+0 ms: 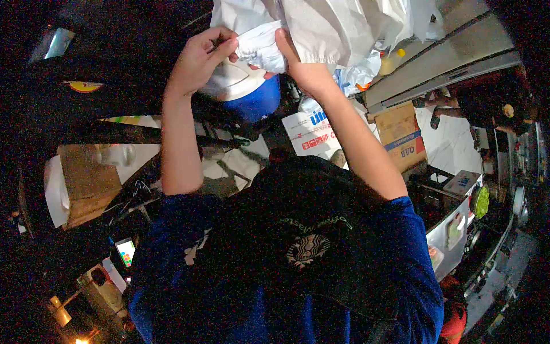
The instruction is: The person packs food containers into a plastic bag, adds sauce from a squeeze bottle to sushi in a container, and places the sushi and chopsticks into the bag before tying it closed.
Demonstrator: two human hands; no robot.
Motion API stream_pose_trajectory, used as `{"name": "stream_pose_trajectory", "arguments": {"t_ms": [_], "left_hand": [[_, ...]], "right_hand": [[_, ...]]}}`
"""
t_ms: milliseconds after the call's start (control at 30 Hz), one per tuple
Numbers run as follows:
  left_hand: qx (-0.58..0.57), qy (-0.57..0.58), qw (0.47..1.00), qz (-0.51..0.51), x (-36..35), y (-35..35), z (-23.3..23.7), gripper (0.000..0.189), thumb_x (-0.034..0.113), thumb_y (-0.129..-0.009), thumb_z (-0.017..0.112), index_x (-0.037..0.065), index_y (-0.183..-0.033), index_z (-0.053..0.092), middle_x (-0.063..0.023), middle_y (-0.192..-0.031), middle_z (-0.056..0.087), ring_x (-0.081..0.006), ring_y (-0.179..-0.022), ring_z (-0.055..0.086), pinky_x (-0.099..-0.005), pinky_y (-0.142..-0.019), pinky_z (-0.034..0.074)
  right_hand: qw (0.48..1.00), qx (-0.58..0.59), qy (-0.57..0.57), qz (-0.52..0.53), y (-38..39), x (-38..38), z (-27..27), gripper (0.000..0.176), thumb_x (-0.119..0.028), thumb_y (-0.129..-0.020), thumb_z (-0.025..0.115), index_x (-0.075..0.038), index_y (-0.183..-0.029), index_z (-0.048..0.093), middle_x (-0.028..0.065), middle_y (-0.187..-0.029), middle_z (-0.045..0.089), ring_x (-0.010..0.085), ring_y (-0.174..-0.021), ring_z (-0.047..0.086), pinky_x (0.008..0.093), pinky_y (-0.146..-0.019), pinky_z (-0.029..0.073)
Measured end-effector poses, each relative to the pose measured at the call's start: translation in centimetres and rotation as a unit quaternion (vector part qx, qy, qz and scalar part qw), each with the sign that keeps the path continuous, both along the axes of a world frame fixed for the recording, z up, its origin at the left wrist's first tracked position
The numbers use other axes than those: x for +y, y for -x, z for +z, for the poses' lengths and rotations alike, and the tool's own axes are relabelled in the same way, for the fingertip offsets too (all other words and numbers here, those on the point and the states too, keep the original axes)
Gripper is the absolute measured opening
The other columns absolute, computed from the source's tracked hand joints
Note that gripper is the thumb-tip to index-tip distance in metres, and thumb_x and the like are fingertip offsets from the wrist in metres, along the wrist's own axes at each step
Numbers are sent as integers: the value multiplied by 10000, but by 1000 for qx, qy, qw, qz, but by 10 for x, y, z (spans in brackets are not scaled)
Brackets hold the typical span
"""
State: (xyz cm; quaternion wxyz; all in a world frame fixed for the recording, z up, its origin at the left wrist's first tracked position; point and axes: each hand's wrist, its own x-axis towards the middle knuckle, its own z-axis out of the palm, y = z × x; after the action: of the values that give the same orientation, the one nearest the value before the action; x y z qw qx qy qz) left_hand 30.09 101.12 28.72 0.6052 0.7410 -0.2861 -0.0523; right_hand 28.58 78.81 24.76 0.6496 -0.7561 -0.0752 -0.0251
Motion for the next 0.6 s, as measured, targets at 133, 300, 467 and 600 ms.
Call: {"name": "stream_pose_trajectory", "arguments": {"t_ms": [133,300,467,600], "left_hand": [[-2,9,999,48,-29,11,-4,130,159,-957,617,36,-916,605,32,-773,574,-54,-723,527,-216,-680,432],[50,115,987,104,-20,5,-32,150,192,-965,614,63,-899,577,22,-815,570,-81,-789,556,-227,-750,450],[61,157,978,124,-9,25,-31,152,205,-978,597,58,-951,571,3,-859,592,-98,-806,577,-258,-773,478],[-40,146,949,276,18,44,-26,151,191,-1019,505,52,-983,550,11,-925,562,-93,-838,528,-262,-760,457]], "right_hand": [[999,31,-29,8,5,12,1,544,-362,-940,619,37,-1287,493,166,-1165,587,260,-981,610,374,-741,581],[983,107,-152,-1,10,23,14,454,-297,-883,701,-8,-1204,561,74,-1010,644,166,-780,630,311,-639,546],[998,-20,-46,-43,0,27,-12,405,-222,-902,619,34,-1210,556,218,-1068,630,327,-813,648,429,-723,548],[979,-106,154,-80,-27,20,-56,423,-243,-914,554,19,-1246,558,278,-1203,578,474,-1159,499,526,-1037,346]]}}
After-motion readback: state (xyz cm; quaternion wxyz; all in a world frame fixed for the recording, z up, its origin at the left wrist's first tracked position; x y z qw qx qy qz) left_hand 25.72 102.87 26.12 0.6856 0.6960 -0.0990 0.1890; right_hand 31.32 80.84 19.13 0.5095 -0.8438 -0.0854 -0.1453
